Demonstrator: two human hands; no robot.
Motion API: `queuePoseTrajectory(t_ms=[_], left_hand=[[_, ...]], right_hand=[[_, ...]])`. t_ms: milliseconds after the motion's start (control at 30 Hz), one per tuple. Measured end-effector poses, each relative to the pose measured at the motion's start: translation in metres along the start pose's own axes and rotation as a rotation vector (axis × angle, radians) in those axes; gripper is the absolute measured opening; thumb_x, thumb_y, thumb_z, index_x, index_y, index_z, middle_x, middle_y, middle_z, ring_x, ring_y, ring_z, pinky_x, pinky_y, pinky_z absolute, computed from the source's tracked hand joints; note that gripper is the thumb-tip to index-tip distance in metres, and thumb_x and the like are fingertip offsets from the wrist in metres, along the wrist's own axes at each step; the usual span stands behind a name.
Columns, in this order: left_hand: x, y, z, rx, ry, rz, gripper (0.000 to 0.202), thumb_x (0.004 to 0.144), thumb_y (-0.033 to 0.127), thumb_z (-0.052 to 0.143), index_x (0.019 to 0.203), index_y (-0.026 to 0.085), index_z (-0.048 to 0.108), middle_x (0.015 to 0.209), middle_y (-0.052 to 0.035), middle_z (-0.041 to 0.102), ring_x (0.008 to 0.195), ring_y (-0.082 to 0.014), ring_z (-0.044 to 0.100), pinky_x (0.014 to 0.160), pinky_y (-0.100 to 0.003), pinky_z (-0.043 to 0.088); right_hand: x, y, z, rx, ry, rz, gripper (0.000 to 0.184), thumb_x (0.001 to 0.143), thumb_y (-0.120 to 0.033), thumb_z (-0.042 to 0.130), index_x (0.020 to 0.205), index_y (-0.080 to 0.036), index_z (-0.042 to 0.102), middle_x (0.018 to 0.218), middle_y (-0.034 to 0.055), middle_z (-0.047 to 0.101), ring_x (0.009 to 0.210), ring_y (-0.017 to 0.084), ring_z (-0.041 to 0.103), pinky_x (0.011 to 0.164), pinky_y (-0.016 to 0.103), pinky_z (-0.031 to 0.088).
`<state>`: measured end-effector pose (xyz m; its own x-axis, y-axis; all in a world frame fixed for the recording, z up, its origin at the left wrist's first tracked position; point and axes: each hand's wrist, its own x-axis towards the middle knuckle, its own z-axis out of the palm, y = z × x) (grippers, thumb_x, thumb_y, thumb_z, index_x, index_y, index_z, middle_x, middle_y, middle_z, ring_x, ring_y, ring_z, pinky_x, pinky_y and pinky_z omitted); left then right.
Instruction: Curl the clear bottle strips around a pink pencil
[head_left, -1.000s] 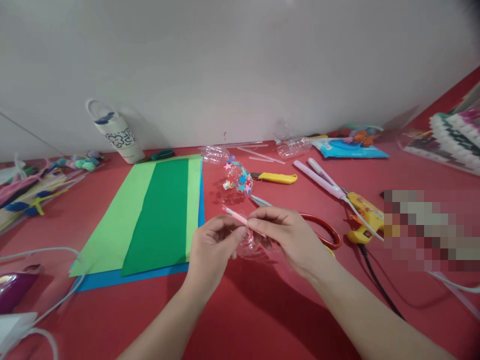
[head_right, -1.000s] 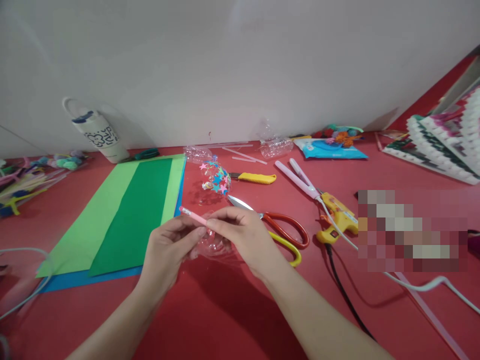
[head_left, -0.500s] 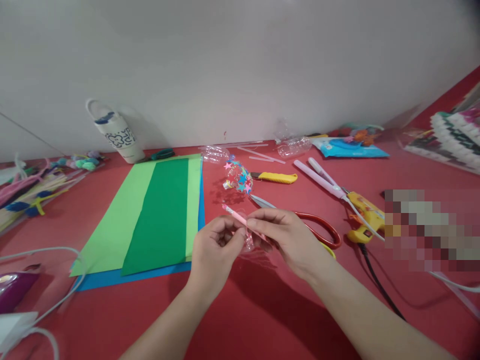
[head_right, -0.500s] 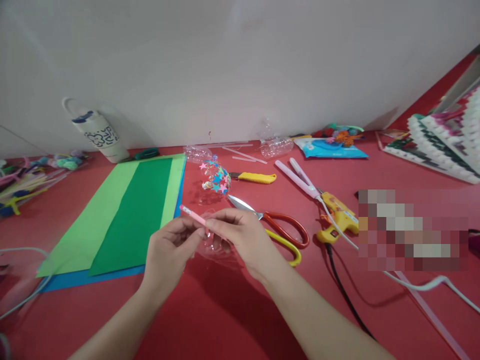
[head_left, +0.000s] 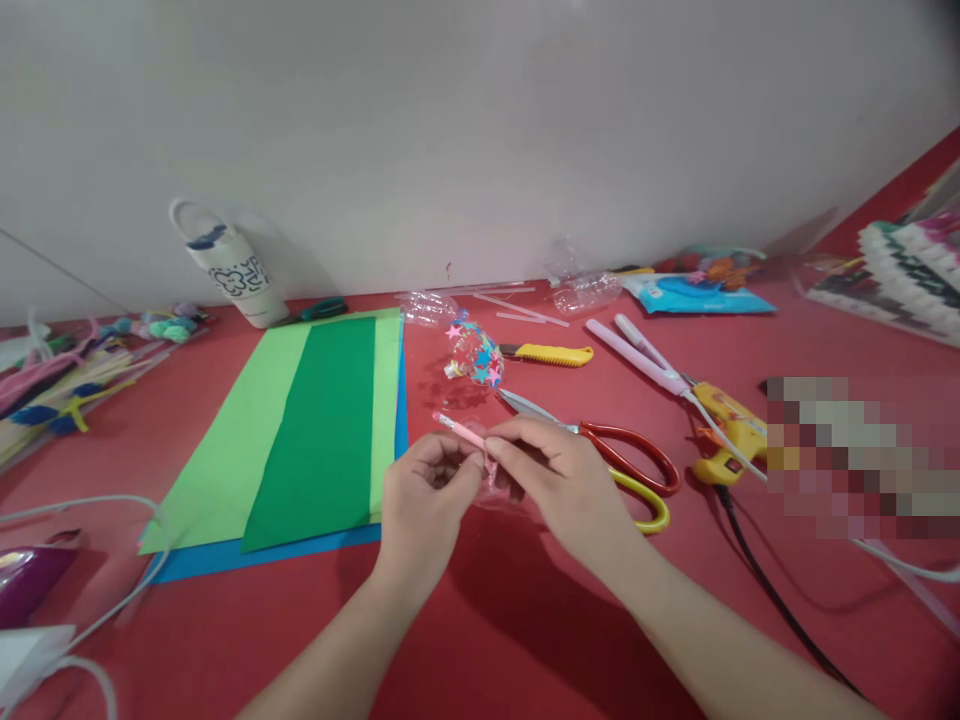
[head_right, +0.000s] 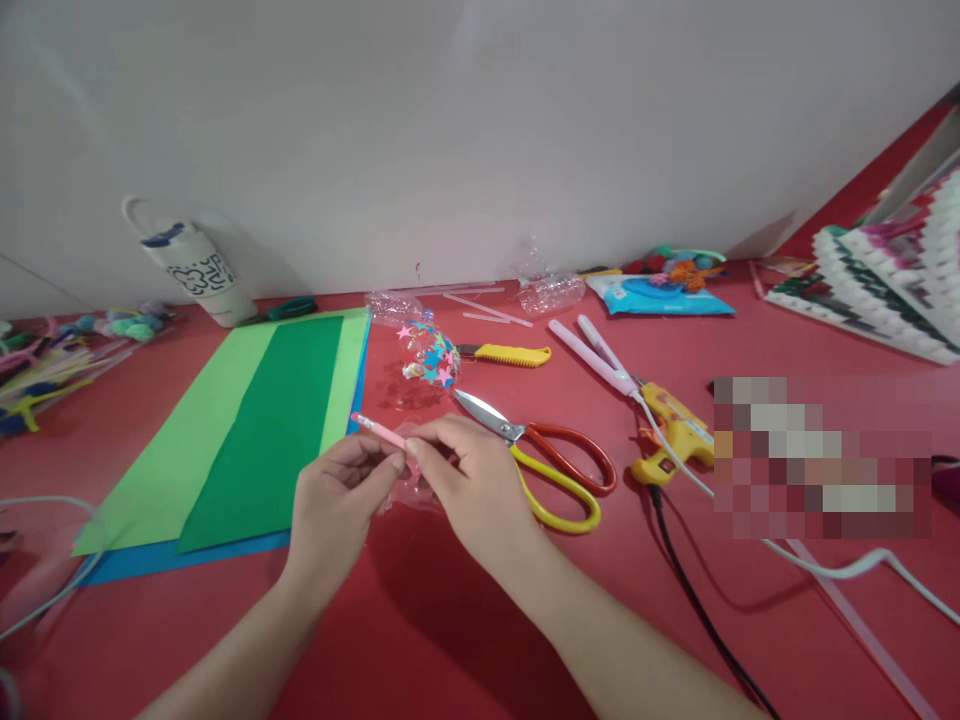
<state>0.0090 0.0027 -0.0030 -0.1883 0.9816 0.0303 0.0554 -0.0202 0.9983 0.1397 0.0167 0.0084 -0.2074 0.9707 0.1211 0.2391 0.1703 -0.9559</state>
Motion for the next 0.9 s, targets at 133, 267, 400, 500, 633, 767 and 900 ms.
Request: queuePoseTrajectory(t_ms=[133, 267, 400, 500, 633, 767, 900], left_hand=[[0.001, 0.000, 0.001, -0.115, 0.007, -0.121, 0.009, 0.068, 0.021, 0.066, 0.065, 0.014, 0.061, 0.051, 0.0048, 0.057, 0.038, -0.0036, 0.040, 0.038, -0.016, 0.033], [0.002, -0.002, 0.001, -0.205, -0.004, -0.156, 0.012, 0.068, 0.022, 0.068, 0.064, 0.014, 0.060, 0.045, 0.0071, 0.052, 0.036, -0.0026, 0.037, 0.038, -0.015, 0.031], [0.002, -0.001, -0.001, -0.167, -0.026, -0.132, 0.012, 0.069, 0.024, 0.069, 0.068, 0.014, 0.062, 0.051, 0.0046, 0.058, 0.037, -0.0027, 0.040, 0.037, -0.015, 0.031], [0.002, 0.001, -0.002, -0.102, -0.032, -0.072, 0.011, 0.069, 0.024, 0.068, 0.068, 0.014, 0.063, 0.054, 0.0035, 0.059, 0.039, -0.0032, 0.043, 0.038, -0.015, 0.034], [0.002, 0.005, -0.002, -0.046, -0.032, -0.025, 0.009, 0.069, 0.021, 0.066, 0.065, 0.014, 0.063, 0.052, 0.0038, 0.058, 0.041, -0.0035, 0.043, 0.041, -0.014, 0.037], [0.001, 0.007, -0.001, -0.038, -0.025, -0.035, 0.007, 0.068, 0.019, 0.066, 0.064, 0.015, 0.062, 0.053, 0.0036, 0.060, 0.040, -0.0031, 0.043, 0.040, -0.014, 0.037], [0.003, 0.006, -0.002, -0.060, -0.041, -0.086, 0.008, 0.069, 0.021, 0.067, 0.066, 0.015, 0.062, 0.051, 0.0040, 0.058, 0.038, -0.0030, 0.043, 0.037, -0.014, 0.034]], right_hand=[[-0.003, 0.004, 0.002, -0.286, 0.080, -0.280, 0.017, 0.088, -0.015, 0.048, 0.078, -0.018, 0.062, 0.075, 0.0026, 0.058, 0.067, 0.014, 0.055, 0.062, 0.027, 0.042], [-0.003, 0.008, 0.002, -0.343, 0.084, -0.367, 0.015, 0.086, -0.011, 0.048, 0.083, -0.017, 0.062, 0.079, 0.0040, 0.060, 0.066, 0.014, 0.056, 0.060, 0.026, 0.042], [-0.002, 0.006, 0.000, -0.297, 0.088, -0.293, 0.015, 0.086, -0.013, 0.050, 0.079, -0.019, 0.062, 0.074, 0.0015, 0.060, 0.065, 0.013, 0.056, 0.061, 0.025, 0.043], [-0.001, 0.002, -0.002, -0.247, 0.068, -0.219, 0.015, 0.086, -0.014, 0.052, 0.078, -0.019, 0.064, 0.070, -0.0005, 0.061, 0.062, 0.012, 0.056, 0.058, 0.023, 0.042], [-0.001, -0.002, -0.004, -0.225, 0.038, -0.148, 0.017, 0.086, -0.016, 0.052, 0.076, -0.019, 0.065, 0.067, -0.0011, 0.062, 0.060, 0.012, 0.057, 0.056, 0.022, 0.041], [0.000, -0.002, -0.005, -0.195, 0.014, -0.097, 0.016, 0.086, -0.018, 0.052, 0.077, -0.020, 0.065, 0.063, -0.0019, 0.061, 0.055, 0.011, 0.055, 0.053, 0.022, 0.039], [0.001, -0.003, -0.006, -0.112, -0.012, -0.004, 0.015, 0.085, -0.019, 0.052, 0.077, -0.019, 0.065, 0.058, -0.0034, 0.058, 0.048, 0.010, 0.050, 0.049, 0.021, 0.038]])
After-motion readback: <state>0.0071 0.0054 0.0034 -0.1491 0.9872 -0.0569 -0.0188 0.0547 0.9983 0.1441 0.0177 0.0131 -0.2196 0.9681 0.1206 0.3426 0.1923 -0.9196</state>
